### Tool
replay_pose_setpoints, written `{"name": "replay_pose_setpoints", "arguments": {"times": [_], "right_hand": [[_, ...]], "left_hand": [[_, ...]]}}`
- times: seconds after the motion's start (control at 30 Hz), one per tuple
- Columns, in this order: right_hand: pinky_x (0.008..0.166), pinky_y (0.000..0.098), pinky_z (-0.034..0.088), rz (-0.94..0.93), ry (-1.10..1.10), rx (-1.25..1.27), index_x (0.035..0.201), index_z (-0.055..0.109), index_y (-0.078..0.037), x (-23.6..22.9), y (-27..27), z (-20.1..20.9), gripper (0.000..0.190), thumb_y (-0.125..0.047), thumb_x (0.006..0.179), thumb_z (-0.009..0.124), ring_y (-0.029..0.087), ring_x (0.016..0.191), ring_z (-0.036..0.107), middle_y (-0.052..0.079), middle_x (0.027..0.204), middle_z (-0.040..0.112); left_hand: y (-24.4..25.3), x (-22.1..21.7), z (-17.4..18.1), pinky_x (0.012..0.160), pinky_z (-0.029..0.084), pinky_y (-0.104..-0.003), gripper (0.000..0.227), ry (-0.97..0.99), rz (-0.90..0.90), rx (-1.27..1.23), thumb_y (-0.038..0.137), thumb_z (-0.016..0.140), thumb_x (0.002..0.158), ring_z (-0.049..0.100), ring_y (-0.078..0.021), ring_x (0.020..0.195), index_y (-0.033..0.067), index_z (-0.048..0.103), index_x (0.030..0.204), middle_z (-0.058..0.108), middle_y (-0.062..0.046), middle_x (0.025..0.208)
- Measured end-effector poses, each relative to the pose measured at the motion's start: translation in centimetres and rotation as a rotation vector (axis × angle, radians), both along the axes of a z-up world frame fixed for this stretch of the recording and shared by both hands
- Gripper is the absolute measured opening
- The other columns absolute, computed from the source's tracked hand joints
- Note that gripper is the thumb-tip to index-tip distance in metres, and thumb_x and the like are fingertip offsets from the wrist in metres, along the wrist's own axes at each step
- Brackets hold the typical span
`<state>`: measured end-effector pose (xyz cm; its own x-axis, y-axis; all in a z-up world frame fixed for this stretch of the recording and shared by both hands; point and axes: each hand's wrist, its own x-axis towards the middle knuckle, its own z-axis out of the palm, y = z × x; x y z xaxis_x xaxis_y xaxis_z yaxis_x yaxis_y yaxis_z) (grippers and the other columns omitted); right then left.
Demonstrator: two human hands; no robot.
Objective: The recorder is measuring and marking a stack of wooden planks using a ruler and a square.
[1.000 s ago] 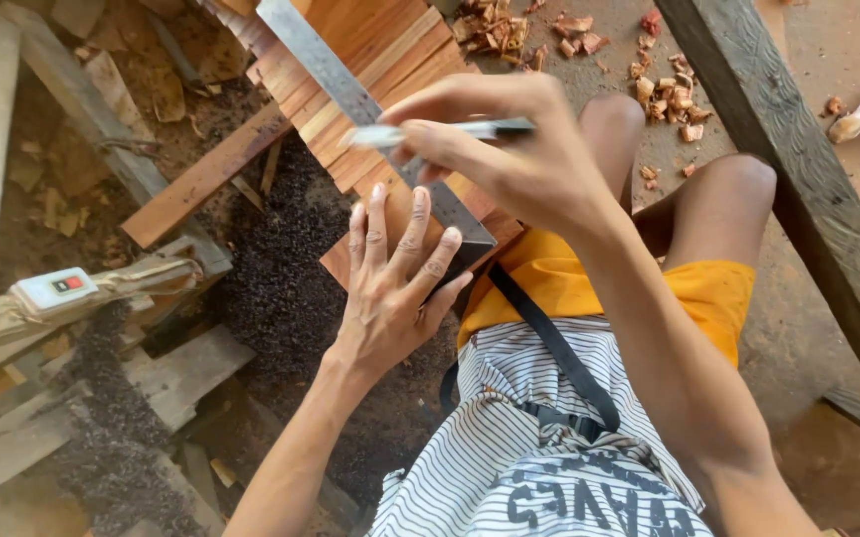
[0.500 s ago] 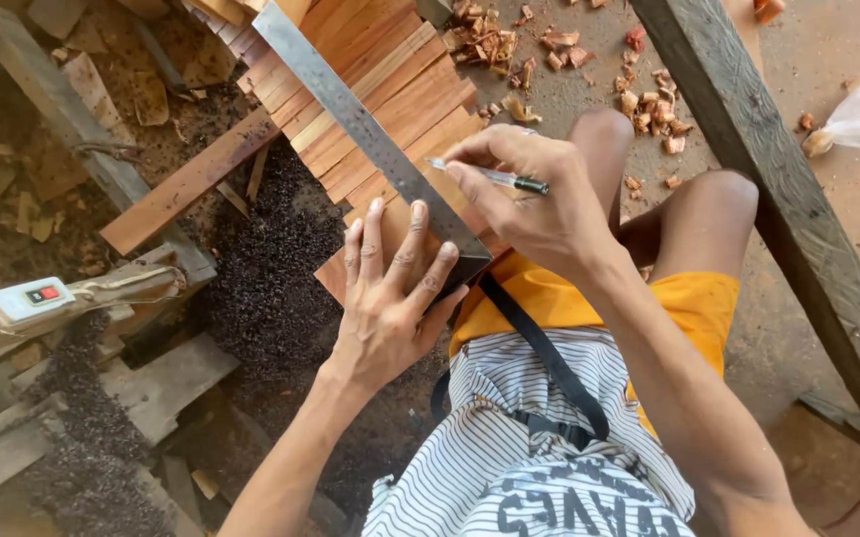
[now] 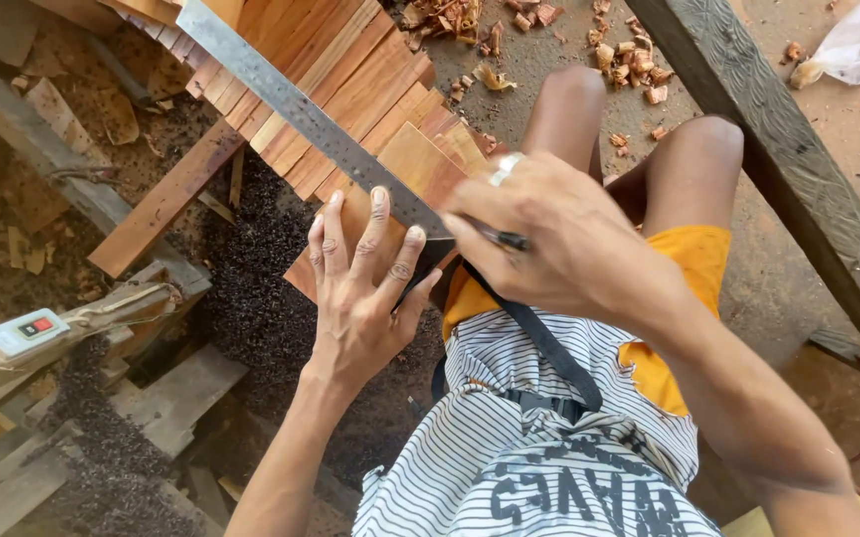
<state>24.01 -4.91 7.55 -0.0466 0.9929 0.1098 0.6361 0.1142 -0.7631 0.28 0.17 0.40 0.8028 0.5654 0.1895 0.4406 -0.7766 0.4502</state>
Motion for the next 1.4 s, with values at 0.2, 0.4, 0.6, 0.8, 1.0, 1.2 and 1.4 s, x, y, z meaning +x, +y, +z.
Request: {"name": "replay_pose_setpoints", "arguments": {"times": [0.2, 0.4, 0.6, 0.8, 1.0, 1.2, 1.4], "right_hand": [[0.072, 0.0409, 0.049, -0.135, -0.200, -0.461, 0.080, 0.063, -0.004, 0.7, -3.5, -3.1, 0.043, -0.033, 0.110, 0.052, 0.026, 0.069, 0.058, 0.013, 0.067, 0.059], [0.061, 0.0325, 0.049, -0.378, 0.539, -0.401, 0.101, 0.070, -0.002, -5.3, -4.2, -8.9, 0.028, -0.027, 0.105, 0.058, 0.014, 0.071, 0.059, 0.006, 0.077, 0.066], [0.058, 0.0206, 0.044, -0.462, 1.099, -0.333, 0.099, 0.073, -0.002, -6.2, -4.7, -10.7, 0.018, -0.019, 0.101, 0.067, 0.002, 0.068, 0.055, -0.006, 0.079, 0.066], [0.046, 0.0174, 0.032, -0.731, 0.802, -0.177, 0.120, 0.067, -0.005, -0.8, -6.8, -5.8, 0.023, -0.015, 0.099, 0.067, -0.001, 0.056, 0.043, -0.007, 0.076, 0.059], [0.052, 0.0181, 0.041, -0.699, 0.099, 0.014, 0.128, 0.073, -0.008, 4.3, -12.1, -3.2, 0.024, -0.007, 0.104, 0.069, 0.002, 0.068, 0.058, 0.005, 0.101, 0.074], [0.051, 0.0254, 0.046, -0.531, -0.071, -0.151, 0.117, 0.073, -0.008, 2.7, -10.3, 2.5, 0.030, -0.008, 0.087, 0.071, 0.006, 0.064, 0.063, 0.007, 0.093, 0.078], [0.039, 0.0285, 0.038, -0.484, 0.178, -0.422, 0.103, 0.078, -0.007, -0.4, -7.5, 0.8, 0.017, -0.014, 0.087, 0.076, 0.009, 0.045, 0.051, 0.003, 0.055, 0.062]], "left_hand": [[-0.1, -0.1, -0.3, 0.121, 0.026, -0.069, 0.044, 0.016, -0.001, 0.026, 0.028, 0.081, 0.094, 0.030, -0.0535, 0.148, 0.0092, 0.071, 0.133, 0.043, -0.019, 0.160], [0.0, -0.1, 0.4, 0.122, 0.025, -0.067, 0.046, 0.051, -0.002, 0.022, 0.028, 0.078, 0.094, 0.029, -0.0517, 0.150, 0.0110, 0.070, 0.135, 0.041, -0.020, 0.160], [0.2, -0.1, 1.4, 0.121, 0.022, -0.067, 0.064, 0.046, -0.007, 0.013, 0.041, 0.078, 0.089, 0.025, -0.0508, 0.150, 0.0146, 0.059, 0.144, 0.033, -0.020, 0.162], [1.1, -1.1, 1.7, 0.116, 0.031, -0.060, 0.071, 0.158, 0.100, -0.079, 0.032, 0.079, 0.081, 0.031, -0.0420, 0.145, 0.0150, 0.055, 0.146, 0.036, -0.022, 0.157], [1.9, -2.8, 2.8, 0.099, 0.055, -0.037, 0.042, -0.109, 0.198, -0.269, 0.012, 0.069, 0.098, 0.065, -0.0290, 0.127, 0.0046, 0.061, 0.139, 0.064, -0.016, 0.141], [2.3, -1.2, 1.8, 0.084, 0.057, -0.036, 0.035, -0.044, 0.489, -0.443, 0.019, 0.072, 0.093, 0.065, -0.0256, 0.103, 0.0095, 0.071, 0.127, 0.071, -0.008, 0.119], [-1.2, 2.2, 4.9, 0.097, 0.044, -0.043, 0.031, -0.231, 0.230, -0.044, 0.018, 0.072, 0.093, 0.057, -0.0291, 0.109, 0.0020, 0.067, 0.119, 0.066, -0.013, 0.114]]}}
